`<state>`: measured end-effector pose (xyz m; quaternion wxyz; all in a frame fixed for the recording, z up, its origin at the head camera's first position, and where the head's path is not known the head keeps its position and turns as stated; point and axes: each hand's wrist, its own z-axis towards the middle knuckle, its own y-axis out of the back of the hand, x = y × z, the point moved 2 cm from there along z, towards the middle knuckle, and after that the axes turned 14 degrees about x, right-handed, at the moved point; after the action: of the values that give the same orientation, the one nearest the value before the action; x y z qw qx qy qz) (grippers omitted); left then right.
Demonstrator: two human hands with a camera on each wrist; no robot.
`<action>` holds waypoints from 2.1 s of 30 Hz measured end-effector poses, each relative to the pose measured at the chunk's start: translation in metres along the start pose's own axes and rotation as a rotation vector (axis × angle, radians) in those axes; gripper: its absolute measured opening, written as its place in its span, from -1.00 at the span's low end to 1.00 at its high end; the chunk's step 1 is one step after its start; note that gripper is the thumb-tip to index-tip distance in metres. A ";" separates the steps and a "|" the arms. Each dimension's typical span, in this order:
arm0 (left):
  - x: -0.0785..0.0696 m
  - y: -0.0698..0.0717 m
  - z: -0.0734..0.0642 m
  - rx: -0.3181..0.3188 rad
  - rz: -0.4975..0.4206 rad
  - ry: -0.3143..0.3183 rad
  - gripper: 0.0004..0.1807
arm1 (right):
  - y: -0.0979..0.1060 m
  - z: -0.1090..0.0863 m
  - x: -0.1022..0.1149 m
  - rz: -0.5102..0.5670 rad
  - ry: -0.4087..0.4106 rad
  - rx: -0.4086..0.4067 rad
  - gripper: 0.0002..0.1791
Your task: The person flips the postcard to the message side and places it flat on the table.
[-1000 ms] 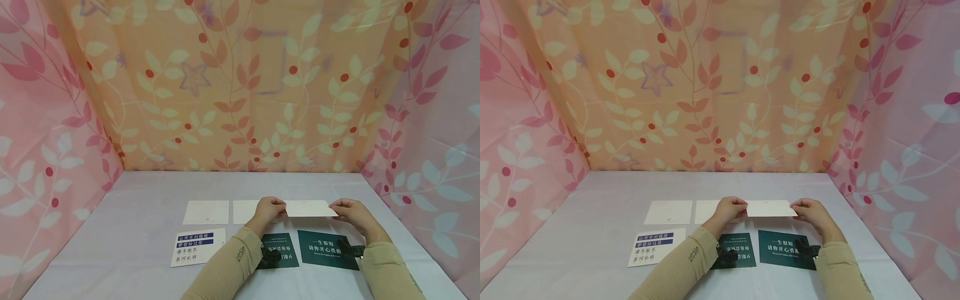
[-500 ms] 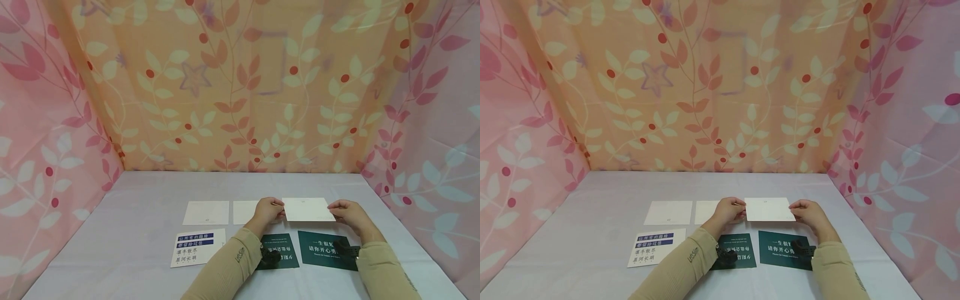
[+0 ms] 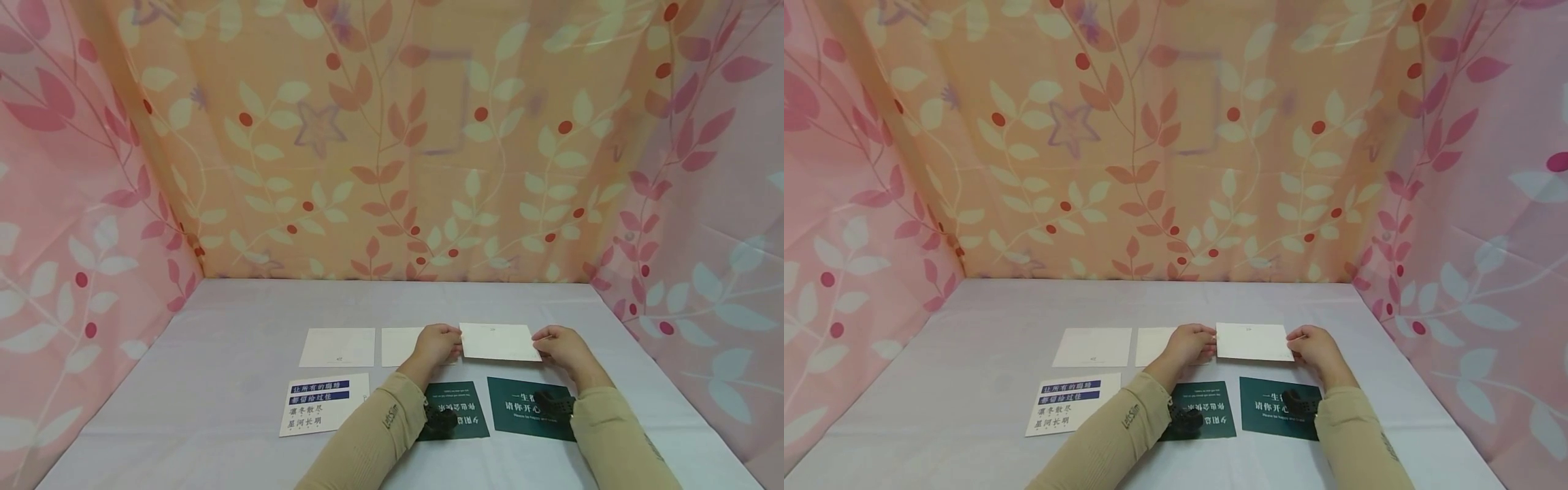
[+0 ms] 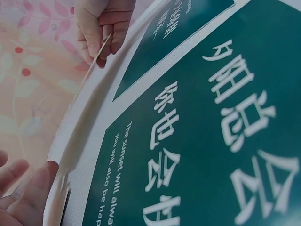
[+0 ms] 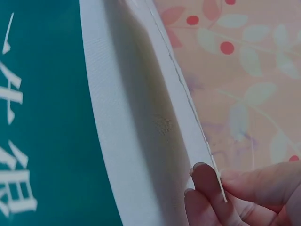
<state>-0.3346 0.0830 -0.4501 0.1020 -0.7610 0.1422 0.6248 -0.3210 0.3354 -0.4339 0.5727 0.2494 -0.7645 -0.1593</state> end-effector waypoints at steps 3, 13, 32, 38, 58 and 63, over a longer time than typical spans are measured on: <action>0.001 0.001 0.000 0.004 0.005 0.008 -0.84 | 0.000 0.003 0.000 -0.026 -0.011 -0.002 -0.77; 0.001 0.003 -0.002 0.024 0.016 0.036 -0.82 | 0.000 0.013 0.000 -0.061 -0.066 0.009 -0.75; 0.000 0.006 -0.003 0.013 0.026 0.066 -0.81 | -0.006 0.017 0.003 -0.066 -0.113 0.022 -0.68; 0.000 0.006 -0.005 0.010 0.032 0.065 -0.81 | -0.005 0.016 0.004 -0.051 -0.116 0.028 -0.70; -0.002 0.008 -0.008 0.015 0.020 0.076 -0.78 | 0.000 0.014 0.004 -0.038 -0.103 0.038 -0.73; -0.002 0.009 -0.009 0.025 -0.008 0.067 -0.77 | 0.004 0.007 0.005 -0.046 -0.043 0.046 -0.69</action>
<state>-0.3297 0.0713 -0.4464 0.1091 -0.7807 0.1502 0.5967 -0.3296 0.3355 -0.4296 0.5465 0.2765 -0.7741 -0.1601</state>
